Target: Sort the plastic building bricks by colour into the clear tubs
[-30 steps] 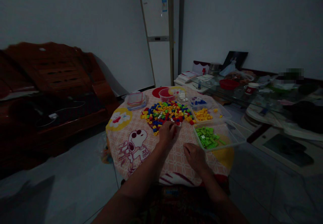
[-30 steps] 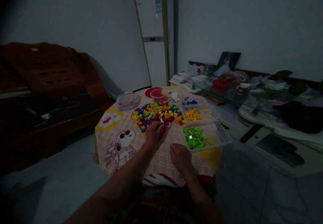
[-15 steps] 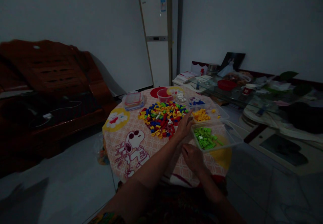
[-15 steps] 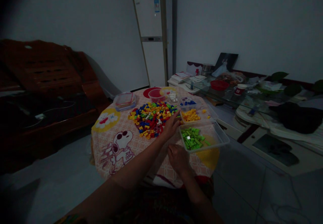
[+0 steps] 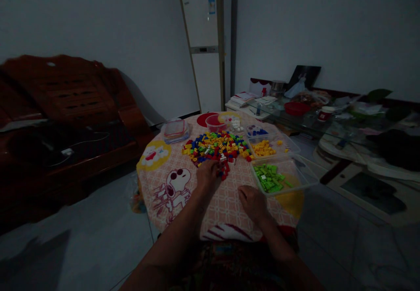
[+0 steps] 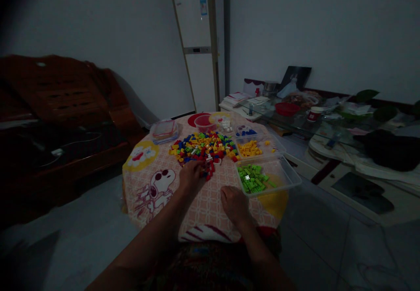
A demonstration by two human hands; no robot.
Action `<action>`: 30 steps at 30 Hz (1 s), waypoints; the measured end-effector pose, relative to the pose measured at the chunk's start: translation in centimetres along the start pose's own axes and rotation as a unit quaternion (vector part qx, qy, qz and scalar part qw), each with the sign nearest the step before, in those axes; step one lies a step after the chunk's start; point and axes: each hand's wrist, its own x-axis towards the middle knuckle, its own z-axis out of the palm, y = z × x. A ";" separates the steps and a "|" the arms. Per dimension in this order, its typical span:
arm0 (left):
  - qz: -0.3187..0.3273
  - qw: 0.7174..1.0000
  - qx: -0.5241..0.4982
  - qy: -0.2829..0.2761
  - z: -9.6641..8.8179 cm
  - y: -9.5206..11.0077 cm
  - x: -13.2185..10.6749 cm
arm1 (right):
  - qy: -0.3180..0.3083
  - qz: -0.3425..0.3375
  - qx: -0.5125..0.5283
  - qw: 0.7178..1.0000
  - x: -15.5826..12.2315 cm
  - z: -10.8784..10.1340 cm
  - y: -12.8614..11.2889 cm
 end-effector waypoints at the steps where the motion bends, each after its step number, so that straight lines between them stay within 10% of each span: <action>1: -0.004 1.000 0.025 -0.013 -0.5 -0.4 -0.1 | -0.001 0.000 -0.002 1.000 0.0 0.0 0.0; 9: 0.013 0.993 0.076 -0.087 -1.3 -1.0 -0.2 | -0.009 0.000 -0.001 1.000 0.1 -0.2 0.0; 19: -0.096 0.968 -0.227 0.036 -1.0 0.4 0.3 | -0.003 -0.004 0.007 1.000 0.0 -0.1 0.0; 25: -0.188 0.883 -0.428 -0.043 1.7 2.6 2.4 | -0.001 0.001 0.016 1.000 0.0 -0.1 0.0; 30: -0.151 0.885 -0.428 -0.102 5.5 7.1 4.9 | 0.001 -0.005 0.015 1.000 0.0 -0.2 -0.1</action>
